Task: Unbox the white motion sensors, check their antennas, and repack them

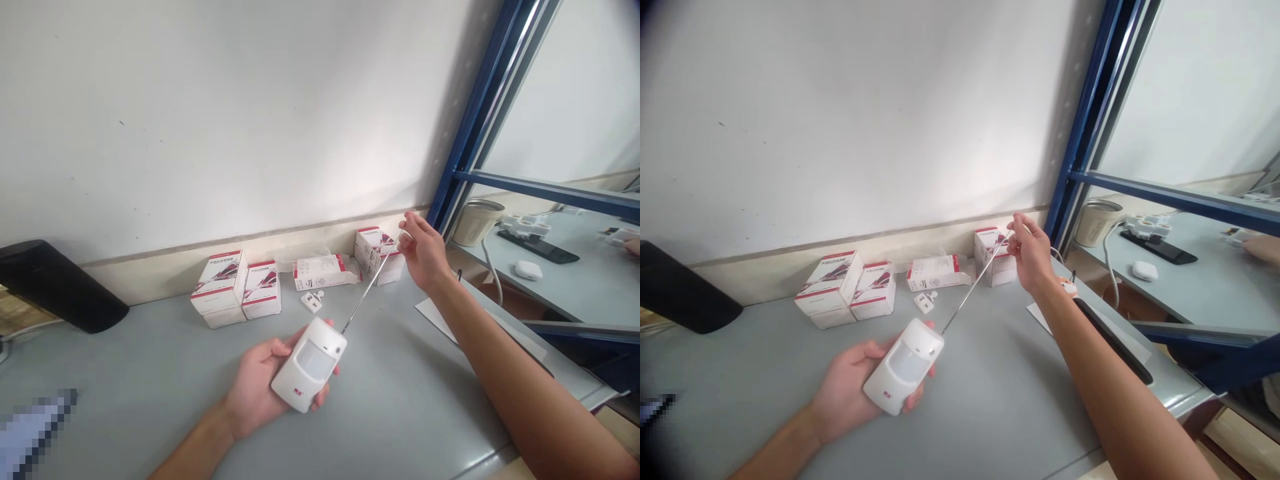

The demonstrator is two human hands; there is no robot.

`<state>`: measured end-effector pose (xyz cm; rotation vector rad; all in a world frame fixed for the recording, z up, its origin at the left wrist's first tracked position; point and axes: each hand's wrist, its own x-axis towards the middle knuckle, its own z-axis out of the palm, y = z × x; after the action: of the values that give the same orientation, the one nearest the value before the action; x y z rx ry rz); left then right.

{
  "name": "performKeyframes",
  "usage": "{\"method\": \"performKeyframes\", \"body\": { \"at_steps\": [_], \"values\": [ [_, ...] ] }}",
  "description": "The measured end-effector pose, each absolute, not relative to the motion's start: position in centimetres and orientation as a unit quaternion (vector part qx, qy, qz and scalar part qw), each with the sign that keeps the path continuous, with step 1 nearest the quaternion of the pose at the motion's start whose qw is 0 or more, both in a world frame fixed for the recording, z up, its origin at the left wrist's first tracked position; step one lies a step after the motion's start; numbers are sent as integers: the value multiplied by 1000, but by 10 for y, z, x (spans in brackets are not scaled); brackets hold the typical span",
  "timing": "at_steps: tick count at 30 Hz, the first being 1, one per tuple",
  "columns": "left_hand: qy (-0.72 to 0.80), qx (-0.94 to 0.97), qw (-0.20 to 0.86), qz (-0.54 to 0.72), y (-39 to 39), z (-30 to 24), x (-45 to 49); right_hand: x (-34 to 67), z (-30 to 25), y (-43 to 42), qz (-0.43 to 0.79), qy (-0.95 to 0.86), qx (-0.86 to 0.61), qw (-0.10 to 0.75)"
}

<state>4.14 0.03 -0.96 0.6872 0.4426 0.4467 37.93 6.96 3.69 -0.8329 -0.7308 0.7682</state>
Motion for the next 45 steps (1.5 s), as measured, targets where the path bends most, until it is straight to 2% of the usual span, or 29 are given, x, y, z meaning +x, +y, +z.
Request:
{"method": "performKeyframes", "body": {
  "at_steps": [12,19,24,45],
  "values": [
    [222,327,894,212,1,-12,41,380,37,69,389,-291,-356,798],
    [220,331,890,223,-3,-9,41,362,41,62,473,-228,-311,792],
    [209,339,883,247,-4,-9,41,329,43,49,558,-273,-277,734],
    [220,317,869,311,-5,-7,41,238,-20,8,629,-545,-294,470]
  ]
}}
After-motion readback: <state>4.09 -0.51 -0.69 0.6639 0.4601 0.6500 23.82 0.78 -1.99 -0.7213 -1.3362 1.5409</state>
